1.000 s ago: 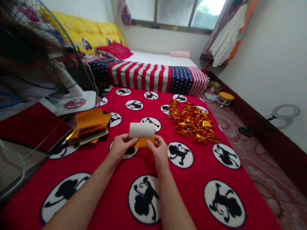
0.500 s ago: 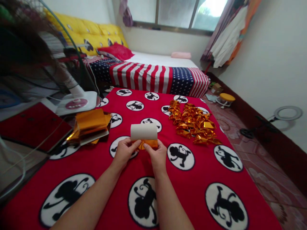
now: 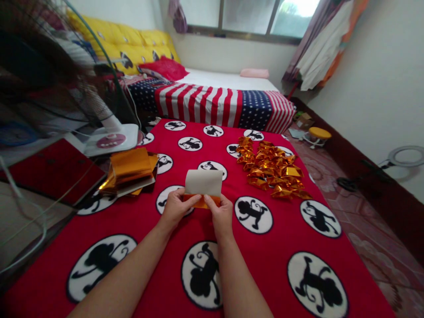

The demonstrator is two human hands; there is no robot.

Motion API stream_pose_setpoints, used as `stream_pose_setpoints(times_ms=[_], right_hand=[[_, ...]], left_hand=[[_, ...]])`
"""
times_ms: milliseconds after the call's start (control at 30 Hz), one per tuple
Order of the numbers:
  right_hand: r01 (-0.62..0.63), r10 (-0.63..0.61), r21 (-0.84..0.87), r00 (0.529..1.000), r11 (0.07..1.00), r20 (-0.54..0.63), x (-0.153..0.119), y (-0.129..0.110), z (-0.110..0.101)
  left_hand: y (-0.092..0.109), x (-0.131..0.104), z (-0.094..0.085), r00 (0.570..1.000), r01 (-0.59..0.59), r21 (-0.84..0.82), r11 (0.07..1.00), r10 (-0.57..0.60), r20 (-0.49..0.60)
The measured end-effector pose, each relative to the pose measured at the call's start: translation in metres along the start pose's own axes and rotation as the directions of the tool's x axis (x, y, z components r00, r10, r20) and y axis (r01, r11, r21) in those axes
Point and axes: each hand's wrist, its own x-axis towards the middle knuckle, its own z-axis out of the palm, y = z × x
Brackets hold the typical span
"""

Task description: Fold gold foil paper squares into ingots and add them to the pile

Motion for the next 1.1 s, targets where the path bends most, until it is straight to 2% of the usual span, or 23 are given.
stream_pose_setpoints(times_ms=[133, 300, 567, 633, 833, 967, 1100], right_hand=[[-0.006, 0.006, 0.023, 1.0, 1.0, 0.018, -0.001, 0.0, 0.0], [-0.02, 0.019, 0.048, 0.999, 0.999, 0.035, -0.002, -0.004, 0.003], [-0.03, 0.03, 0.007, 0.996, 1.0, 0.086, -0.003, -0.004, 0.005], [-0.033, 0.032, 0.011, 0.996, 0.999, 0.079, -0.003, -0.003, 0.005], [-0.025, 0.022, 0.057, 0.999, 0.998, 0.05, -0.003, -0.004, 0.003], [0.019, -0.018, 0.064, 1.0, 0.998, -0.019, -0.002, -0.004, 0.0], [0.021, -0.011, 0.133, 0.997, 0.991, -0.074, -0.002, -0.004, 0.0]], left_hand=[[-0.001, 0.001, -0.001, 1.0, 0.006, -0.042, 0.999, -0.005, 0.004], [0.002, 0.001, -0.002, 0.999, -0.048, -0.056, 0.997, 0.048, 0.004], [0.0, 0.002, -0.002, 0.994, -0.071, 0.06, 0.996, 0.076, -0.078], [-0.001, 0.003, -0.004, 0.995, -0.063, 0.064, 0.996, 0.068, -0.075], [-0.001, 0.004, -0.015, 0.998, 0.059, -0.029, 0.998, -0.059, -0.017], [0.001, 0.008, -0.025, 0.997, 0.021, -0.046, 0.999, -0.025, -0.079], [0.005, 0.011, -0.028, 0.986, 0.001, -0.144, 0.99, -0.026, -0.166]])
